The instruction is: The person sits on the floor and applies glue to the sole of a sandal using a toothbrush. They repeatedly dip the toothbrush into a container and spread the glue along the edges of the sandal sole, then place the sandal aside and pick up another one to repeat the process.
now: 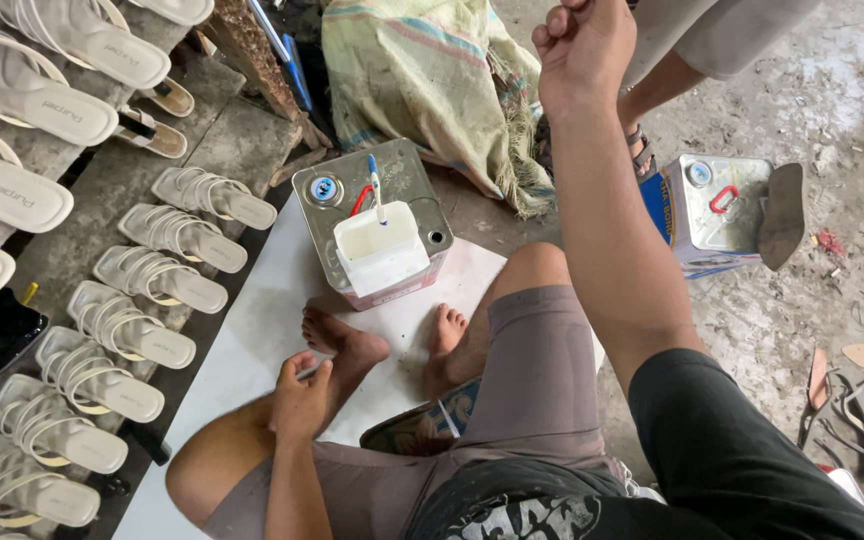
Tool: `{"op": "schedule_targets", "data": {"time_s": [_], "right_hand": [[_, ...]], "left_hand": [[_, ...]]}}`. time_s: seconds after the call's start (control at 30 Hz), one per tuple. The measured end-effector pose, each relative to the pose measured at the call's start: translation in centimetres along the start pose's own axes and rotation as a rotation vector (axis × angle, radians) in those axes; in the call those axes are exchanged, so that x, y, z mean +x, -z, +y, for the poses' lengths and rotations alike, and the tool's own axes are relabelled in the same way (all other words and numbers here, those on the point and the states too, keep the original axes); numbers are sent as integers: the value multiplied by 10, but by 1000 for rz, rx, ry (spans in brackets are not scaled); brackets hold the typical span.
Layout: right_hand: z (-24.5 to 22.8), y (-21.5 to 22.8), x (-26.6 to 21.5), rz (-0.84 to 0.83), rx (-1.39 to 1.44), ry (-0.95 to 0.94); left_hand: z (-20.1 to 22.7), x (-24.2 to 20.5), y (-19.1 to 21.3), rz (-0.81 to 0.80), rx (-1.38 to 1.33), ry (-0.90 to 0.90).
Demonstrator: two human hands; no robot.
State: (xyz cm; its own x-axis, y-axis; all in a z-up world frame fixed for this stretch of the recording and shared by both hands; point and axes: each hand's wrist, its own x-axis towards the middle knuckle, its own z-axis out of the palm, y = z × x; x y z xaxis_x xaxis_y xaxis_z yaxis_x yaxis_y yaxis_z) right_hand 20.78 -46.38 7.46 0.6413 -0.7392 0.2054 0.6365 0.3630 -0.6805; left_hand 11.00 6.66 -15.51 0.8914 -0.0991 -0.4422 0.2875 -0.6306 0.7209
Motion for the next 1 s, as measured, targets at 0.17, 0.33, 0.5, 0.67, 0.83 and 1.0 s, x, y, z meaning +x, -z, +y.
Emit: {"op": "schedule_targets", "data": {"time_s": [0.17,0.33,0.5,0.67,0.83,1.0], "right_hand": [[-2,7,14,141,98,-22],[-11,17,-1,92,35,34],[-16,14,-33,61,-9,60],[-14,8,-77,43,-136,1],[0,3,-120,-63,-229,-71],[20,1,-165,-172,-257,-169]], "left_hand": [[15,-7,7,18,-28,-19],[24,-10,6,-38,-56,50],[13,-5,4,-25,-24,20],[8,0,2,-19,-13,4],[7,-2,2,18,90,-25],[4,-2,-3,36,58,-87]]}}
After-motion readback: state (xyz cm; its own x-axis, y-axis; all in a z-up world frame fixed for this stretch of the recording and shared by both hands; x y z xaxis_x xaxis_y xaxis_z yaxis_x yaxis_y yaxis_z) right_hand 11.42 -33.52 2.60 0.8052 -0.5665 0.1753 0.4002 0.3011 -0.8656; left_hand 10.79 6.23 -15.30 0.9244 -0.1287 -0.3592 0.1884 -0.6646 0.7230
